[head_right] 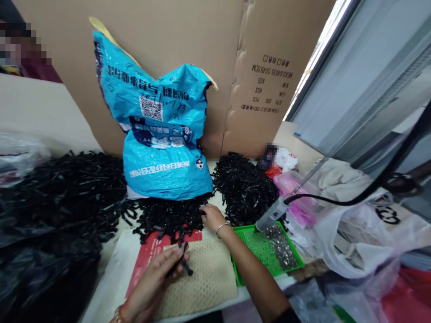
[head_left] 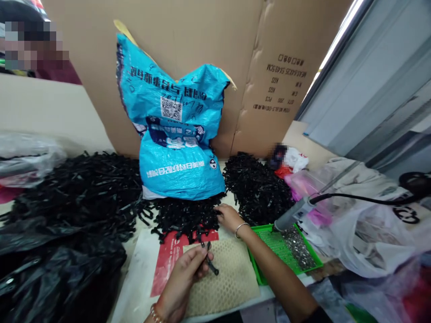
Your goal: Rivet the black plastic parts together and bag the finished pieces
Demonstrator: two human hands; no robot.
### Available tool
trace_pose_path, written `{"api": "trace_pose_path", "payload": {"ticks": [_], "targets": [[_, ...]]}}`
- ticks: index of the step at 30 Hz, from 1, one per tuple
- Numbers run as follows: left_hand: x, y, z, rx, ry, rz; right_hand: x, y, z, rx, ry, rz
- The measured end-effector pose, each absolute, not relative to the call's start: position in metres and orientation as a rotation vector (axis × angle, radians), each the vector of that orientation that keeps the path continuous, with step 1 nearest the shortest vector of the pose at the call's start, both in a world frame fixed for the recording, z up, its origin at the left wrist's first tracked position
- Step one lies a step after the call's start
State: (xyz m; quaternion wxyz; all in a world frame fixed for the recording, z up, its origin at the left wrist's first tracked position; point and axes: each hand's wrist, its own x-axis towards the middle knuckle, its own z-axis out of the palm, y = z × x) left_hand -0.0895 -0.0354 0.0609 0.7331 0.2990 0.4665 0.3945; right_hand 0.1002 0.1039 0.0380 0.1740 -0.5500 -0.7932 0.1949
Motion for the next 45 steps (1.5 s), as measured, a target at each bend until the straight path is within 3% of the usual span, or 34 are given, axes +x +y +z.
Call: {"api": "trace_pose_path", "payload": {"ticks": [7, 14, 20, 24, 45], "targets": [[-0.094, -0.031, 0.067, 0.765, 1.025, 0.85, 0.092, 0.096, 0.056, -1.477, -2.218, 0.655], [-0.107, -0.021, 0.056, 0.896, 1.179, 1.058, 0.079, 0.089, 0.081, -1.238, -1.991, 0.844], [-0.116, -0.024, 0.085, 0.73, 1.149, 1.179, 0.084, 0.044, 0.094, -1.134, -1.492, 1.424], [-0.107, -0.035, 0.101, 0.634, 0.965, 1.096, 0.085, 0.005, 0.091, -1.089, -1.314, 1.593], [-0.079, -0.058, 0.092, 0.553, 0.943, 0.993, 0.078, -0.038, 0.065, -1.026, -1.07, 1.471]]}}
